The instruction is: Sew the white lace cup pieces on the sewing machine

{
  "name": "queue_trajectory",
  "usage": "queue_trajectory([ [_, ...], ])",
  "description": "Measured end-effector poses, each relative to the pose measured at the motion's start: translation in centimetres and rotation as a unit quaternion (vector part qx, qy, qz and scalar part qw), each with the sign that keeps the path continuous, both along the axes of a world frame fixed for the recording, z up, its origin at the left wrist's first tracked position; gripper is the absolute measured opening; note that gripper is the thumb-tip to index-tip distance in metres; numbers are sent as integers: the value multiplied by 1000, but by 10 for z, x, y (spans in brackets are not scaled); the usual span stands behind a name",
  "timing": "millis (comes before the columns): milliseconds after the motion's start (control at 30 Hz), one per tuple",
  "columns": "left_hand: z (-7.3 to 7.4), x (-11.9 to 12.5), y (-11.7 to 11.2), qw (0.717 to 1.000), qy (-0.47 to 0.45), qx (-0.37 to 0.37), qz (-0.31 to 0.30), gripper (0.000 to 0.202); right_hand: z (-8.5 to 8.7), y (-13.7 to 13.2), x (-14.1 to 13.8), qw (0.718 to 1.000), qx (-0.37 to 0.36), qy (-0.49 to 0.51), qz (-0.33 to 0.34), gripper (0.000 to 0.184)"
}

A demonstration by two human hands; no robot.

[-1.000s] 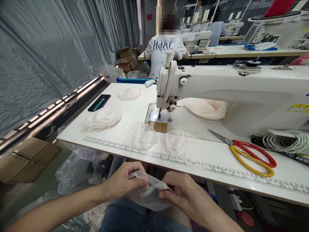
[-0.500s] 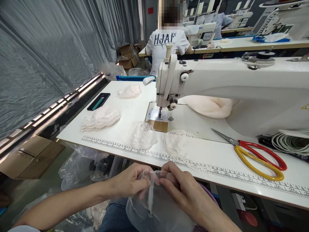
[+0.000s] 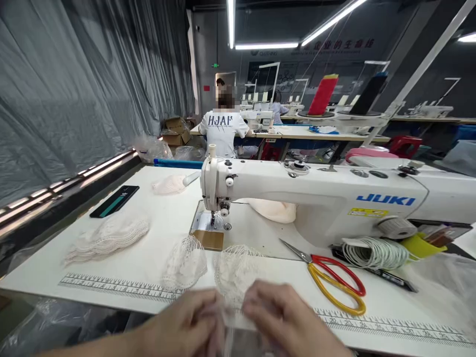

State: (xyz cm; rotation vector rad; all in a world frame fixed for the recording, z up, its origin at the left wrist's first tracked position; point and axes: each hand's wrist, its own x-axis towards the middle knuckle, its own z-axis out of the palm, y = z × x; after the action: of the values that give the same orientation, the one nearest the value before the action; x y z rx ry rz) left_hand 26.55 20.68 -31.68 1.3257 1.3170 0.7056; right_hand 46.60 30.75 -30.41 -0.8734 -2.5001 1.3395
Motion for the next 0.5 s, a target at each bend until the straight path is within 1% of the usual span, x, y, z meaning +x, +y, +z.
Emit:
queue_trajectory([
  [33, 5, 0, 16, 999, 31, 5, 4, 32, -2, 16, -2, 998, 48, -23, -27, 36],
  [67, 9, -1, 31, 994, 98, 50, 9, 37, -5, 30, -4, 989, 128, -50, -48, 34],
  [100, 11, -2, 45, 977, 181, 114, 21, 42, -9, 43, -6, 980, 177, -62, -66, 28],
  [133, 12, -2, 57, 957, 238, 162, 20, 47, -13, 54, -8, 971, 215, -70, -82, 21],
  [167, 12, -2, 67, 940, 283, 189, 4, 52, -17, 62, -9, 959, 254, -78, -99, 15],
  [233, 7, 0, 80, 918, 349, 186, -33, 53, -21, 76, -9, 937, 316, -85, -127, 8],
  [300, 0, 1, 89, 901, 390, 177, -65, 47, -19, 91, -10, 916, 365, -81, -145, 7],
  [367, -9, 1, 96, 895, 397, 184, -82, 42, -14, 113, -14, 900, 400, -65, -163, 10],
  [400, -13, 0, 99, 903, 378, 189, -83, 41, -11, 127, -17, 893, 412, -54, -173, 12],
  [500, -25, -5, 108, 947, 251, 193, -53, 36, -8, 175, -31, 885, 425, -26, -189, 14],
])
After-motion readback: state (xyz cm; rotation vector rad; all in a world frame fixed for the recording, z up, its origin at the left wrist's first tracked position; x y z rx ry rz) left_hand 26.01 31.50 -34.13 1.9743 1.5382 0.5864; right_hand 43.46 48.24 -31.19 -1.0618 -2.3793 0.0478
